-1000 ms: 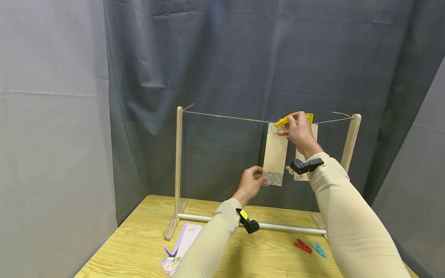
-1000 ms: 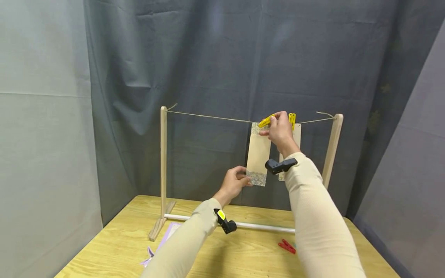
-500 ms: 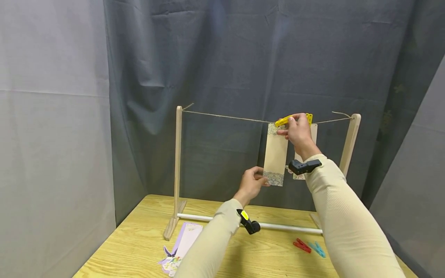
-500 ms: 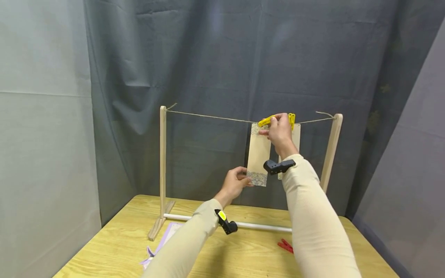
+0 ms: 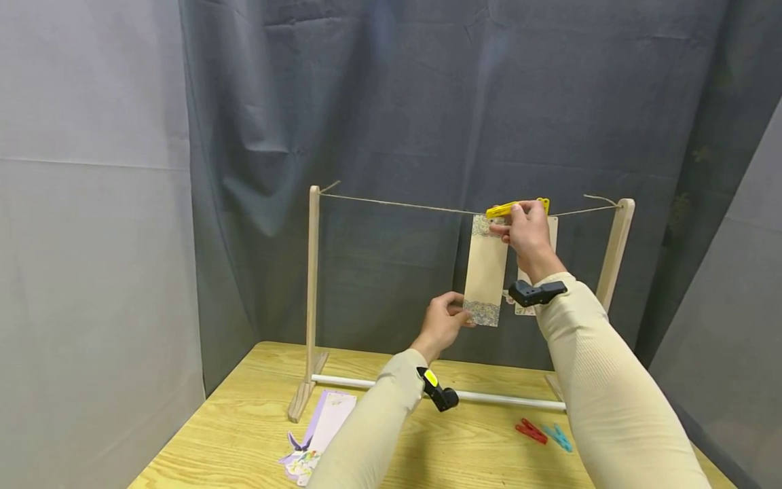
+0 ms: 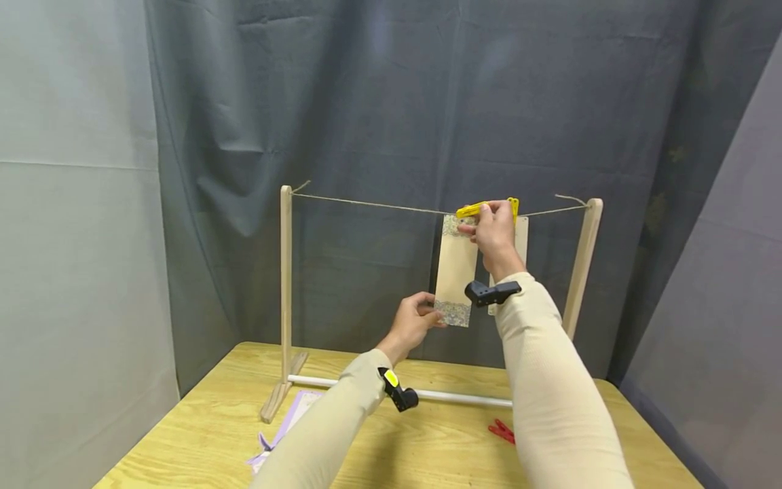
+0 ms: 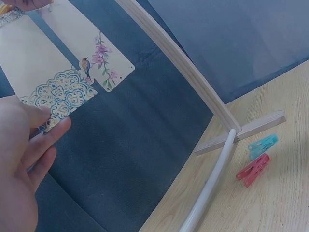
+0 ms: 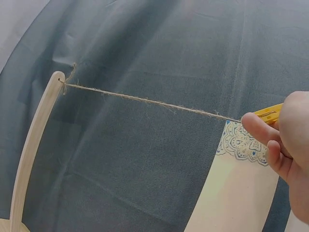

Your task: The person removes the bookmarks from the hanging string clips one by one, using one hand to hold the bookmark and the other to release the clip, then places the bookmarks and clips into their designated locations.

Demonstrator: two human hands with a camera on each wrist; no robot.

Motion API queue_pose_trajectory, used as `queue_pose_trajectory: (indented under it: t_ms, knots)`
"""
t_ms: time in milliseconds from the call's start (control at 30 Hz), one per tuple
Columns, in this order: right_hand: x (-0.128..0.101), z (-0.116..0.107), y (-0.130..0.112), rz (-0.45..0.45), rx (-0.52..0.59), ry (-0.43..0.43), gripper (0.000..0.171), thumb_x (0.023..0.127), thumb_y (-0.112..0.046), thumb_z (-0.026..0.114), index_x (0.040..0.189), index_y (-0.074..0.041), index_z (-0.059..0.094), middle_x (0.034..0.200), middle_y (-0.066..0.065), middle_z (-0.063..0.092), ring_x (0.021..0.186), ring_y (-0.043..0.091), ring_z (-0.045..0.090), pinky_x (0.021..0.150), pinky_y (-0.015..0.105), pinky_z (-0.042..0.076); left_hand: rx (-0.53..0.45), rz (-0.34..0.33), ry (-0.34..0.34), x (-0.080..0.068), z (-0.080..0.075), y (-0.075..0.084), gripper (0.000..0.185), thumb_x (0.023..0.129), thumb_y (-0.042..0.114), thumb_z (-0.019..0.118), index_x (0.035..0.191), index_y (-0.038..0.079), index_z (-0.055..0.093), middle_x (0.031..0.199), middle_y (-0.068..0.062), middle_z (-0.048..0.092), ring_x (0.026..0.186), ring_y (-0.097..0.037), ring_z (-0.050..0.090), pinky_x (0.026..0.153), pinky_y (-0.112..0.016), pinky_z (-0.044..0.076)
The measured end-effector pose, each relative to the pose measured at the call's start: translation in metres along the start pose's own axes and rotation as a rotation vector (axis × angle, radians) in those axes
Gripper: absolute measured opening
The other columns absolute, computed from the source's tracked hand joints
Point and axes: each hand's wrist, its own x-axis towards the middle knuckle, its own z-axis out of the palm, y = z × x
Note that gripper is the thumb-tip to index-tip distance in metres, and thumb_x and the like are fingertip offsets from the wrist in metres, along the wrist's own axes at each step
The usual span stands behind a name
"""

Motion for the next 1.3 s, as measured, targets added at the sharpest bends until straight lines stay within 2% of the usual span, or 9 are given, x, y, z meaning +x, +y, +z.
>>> queue_pose_trajectory:
  t_ms: [167, 267, 433, 567, 800, 967, 1133, 1300]
  knots:
    - [0.0008, 0.0011, -0.0002, 0.005, 0.048, 0.006, 0.014, 0.114, -0.023, 0.032, 0.123, -0.012, 0.036, 0.147, 0.024, 0.053, 0.069, 0.002, 0.068, 0.056, 0.015, 0.046, -0.006, 0.001, 0.001, -0.0018, -0.0017, -0.0007, 0.033, 0.096, -0.009, 0.066, 0.129, -0.005, 0.063, 0.093, -0.015, 0.074, 0.081, -0.033, 0.076, 0.081, -0.037, 0.061]
    - [0.0011, 0.0015, -0.0004, 0.009, 0.058, 0.020, 0.021, 0.114, -0.024, 0.032, 0.128, -0.009, 0.035, 0.145, 0.025, 0.052, 0.068, 0.002, 0.067, 0.057, 0.015, 0.046, -0.008, 0.004, 0.003, -0.0021, -0.0018, -0.0006, 0.031, 0.096, -0.010, 0.067, 0.126, -0.005, 0.064, 0.091, -0.015, 0.073, 0.080, -0.034, 0.075, 0.079, -0.037, 0.061]
    - [0.0018, 0.0004, 0.0006, 0.005, 0.041, 0.037, 0.037, 0.114, -0.027, 0.031, 0.142, -0.003, 0.028, 0.135, 0.016, 0.050, 0.072, 0.001, 0.067, 0.061, 0.015, 0.047, -0.010, 0.008, 0.004, 0.0008, -0.0012, -0.0008, 0.028, 0.095, -0.009, 0.067, 0.123, -0.005, 0.065, 0.090, -0.015, 0.074, 0.079, -0.031, 0.076, 0.075, -0.032, 0.061]
    - [0.0008, -0.0012, 0.0014, 0.004, 0.060, 0.034, 0.041, 0.114, -0.030, 0.032, 0.145, -0.003, 0.027, 0.133, 0.010, 0.045, 0.076, 0.003, 0.067, 0.063, 0.016, 0.047, -0.015, 0.007, -0.002, 0.0013, -0.0009, -0.0002, 0.027, 0.095, -0.011, 0.066, 0.122, -0.005, 0.065, 0.090, -0.017, 0.074, 0.079, -0.031, 0.076, 0.074, -0.031, 0.061]
    - [-0.0019, -0.0035, -0.0001, -0.023, 0.084, 0.011, 0.041, 0.114, -0.032, 0.032, 0.144, -0.005, 0.028, 0.140, 0.012, 0.042, 0.080, 0.004, 0.068, 0.063, 0.016, 0.047, -0.016, -0.001, -0.007, -0.0003, -0.0006, 0.0007, 0.027, 0.096, -0.011, 0.065, 0.122, -0.005, 0.065, 0.091, -0.018, 0.073, 0.083, -0.036, 0.075, 0.073, -0.031, 0.061]
    - [-0.0013, -0.0056, -0.0008, -0.034, 0.123, 0.010, 0.038, 0.113, -0.035, 0.036, 0.140, -0.009, 0.033, 0.134, 0.008, 0.043, 0.077, 0.006, 0.069, 0.061, 0.017, 0.048, -0.038, 0.011, 0.001, 0.0019, 0.0001, 0.0012, 0.027, 0.094, -0.012, 0.066, 0.120, -0.006, 0.065, 0.091, -0.017, 0.072, 0.082, -0.035, 0.075, 0.073, -0.032, 0.061]
    - [-0.0013, -0.0076, 0.0004, -0.048, 0.161, 0.008, 0.043, 0.110, -0.041, 0.043, 0.140, -0.012, 0.036, 0.134, 0.007, 0.043, 0.073, 0.008, 0.070, 0.058, 0.018, 0.047, -0.029, 0.017, -0.006, 0.0022, -0.0005, 0.0016, 0.027, 0.094, -0.012, 0.066, 0.120, -0.006, 0.065, 0.090, -0.016, 0.072, 0.080, -0.032, 0.075, 0.072, -0.031, 0.061]
    - [-0.0022, -0.0079, 0.0032, -0.056, 0.191, -0.003, 0.043, 0.107, -0.044, 0.049, 0.136, -0.014, 0.040, 0.134, 0.007, 0.047, 0.070, 0.008, 0.070, 0.055, 0.017, 0.047, -0.022, 0.019, -0.004, 0.0008, -0.0035, -0.0005, 0.028, 0.094, -0.011, 0.067, 0.121, -0.006, 0.065, 0.090, -0.016, 0.073, 0.081, -0.034, 0.075, 0.073, -0.032, 0.061]
